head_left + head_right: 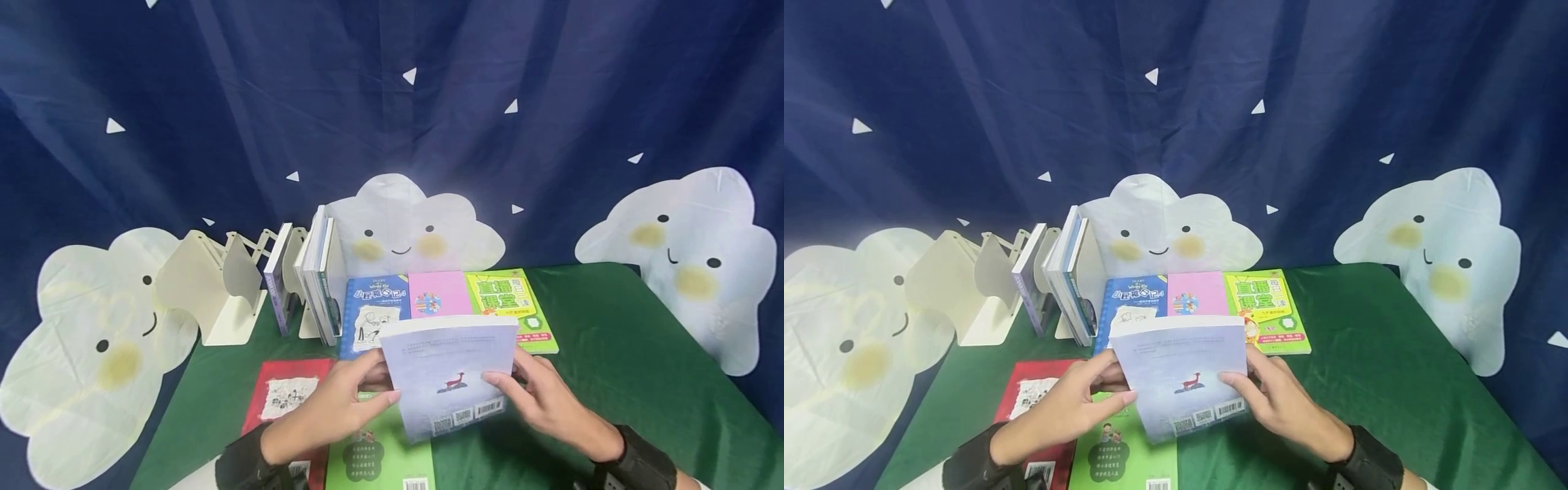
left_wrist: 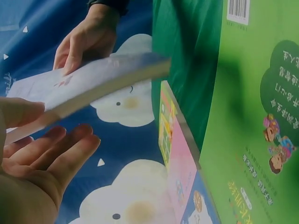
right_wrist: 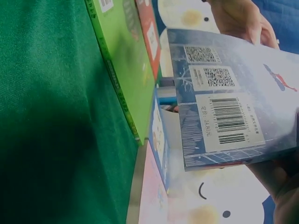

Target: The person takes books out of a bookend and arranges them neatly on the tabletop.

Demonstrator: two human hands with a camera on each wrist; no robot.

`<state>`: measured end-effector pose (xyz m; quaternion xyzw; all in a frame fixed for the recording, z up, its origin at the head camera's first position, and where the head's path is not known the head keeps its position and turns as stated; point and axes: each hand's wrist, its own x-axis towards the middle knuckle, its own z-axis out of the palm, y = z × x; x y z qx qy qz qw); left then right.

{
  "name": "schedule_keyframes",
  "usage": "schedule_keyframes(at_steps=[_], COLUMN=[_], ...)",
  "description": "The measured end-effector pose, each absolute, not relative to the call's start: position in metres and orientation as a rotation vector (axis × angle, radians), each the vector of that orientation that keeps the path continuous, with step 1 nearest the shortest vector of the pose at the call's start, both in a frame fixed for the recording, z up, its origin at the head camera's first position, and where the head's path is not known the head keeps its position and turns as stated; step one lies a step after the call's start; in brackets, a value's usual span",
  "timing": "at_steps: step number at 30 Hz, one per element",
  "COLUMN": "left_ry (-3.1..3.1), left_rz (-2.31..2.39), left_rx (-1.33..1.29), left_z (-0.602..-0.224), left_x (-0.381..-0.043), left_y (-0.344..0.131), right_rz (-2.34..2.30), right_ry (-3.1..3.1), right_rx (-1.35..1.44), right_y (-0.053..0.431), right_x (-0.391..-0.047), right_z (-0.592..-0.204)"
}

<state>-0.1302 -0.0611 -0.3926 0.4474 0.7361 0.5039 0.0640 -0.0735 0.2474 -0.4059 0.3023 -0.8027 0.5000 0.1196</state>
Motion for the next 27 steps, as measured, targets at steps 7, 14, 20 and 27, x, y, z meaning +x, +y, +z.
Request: schedule_keyframes(at_steps=[7, 14, 20, 27], left_ry=[2.350, 2.380, 2.531, 2.699], left_rz=[1.469, 1.538, 1.532, 1.473], left_rx=[1.289, 1.363, 1.307, 1.249], left_z=[-0.393, -0.400, -0.401, -0.401], left_x=[-0.134, -0.144, -0.153, -0.165], left_y=[-0.067, -0.078, -0.095, -0.118], right_rz=[1.626, 1.783, 1.782, 1.838], right_ry=[-2.421, -2.467, -2.527, -2.615], right_rx=[0.769, 0.608, 0.445, 0.267], right_y=[0.255, 0.262, 0.268, 0.275], right_x=[-0.073, -0.072, -0.074, -0.073], right_z=[-0.408, -0.416, -0.423, -0.430])
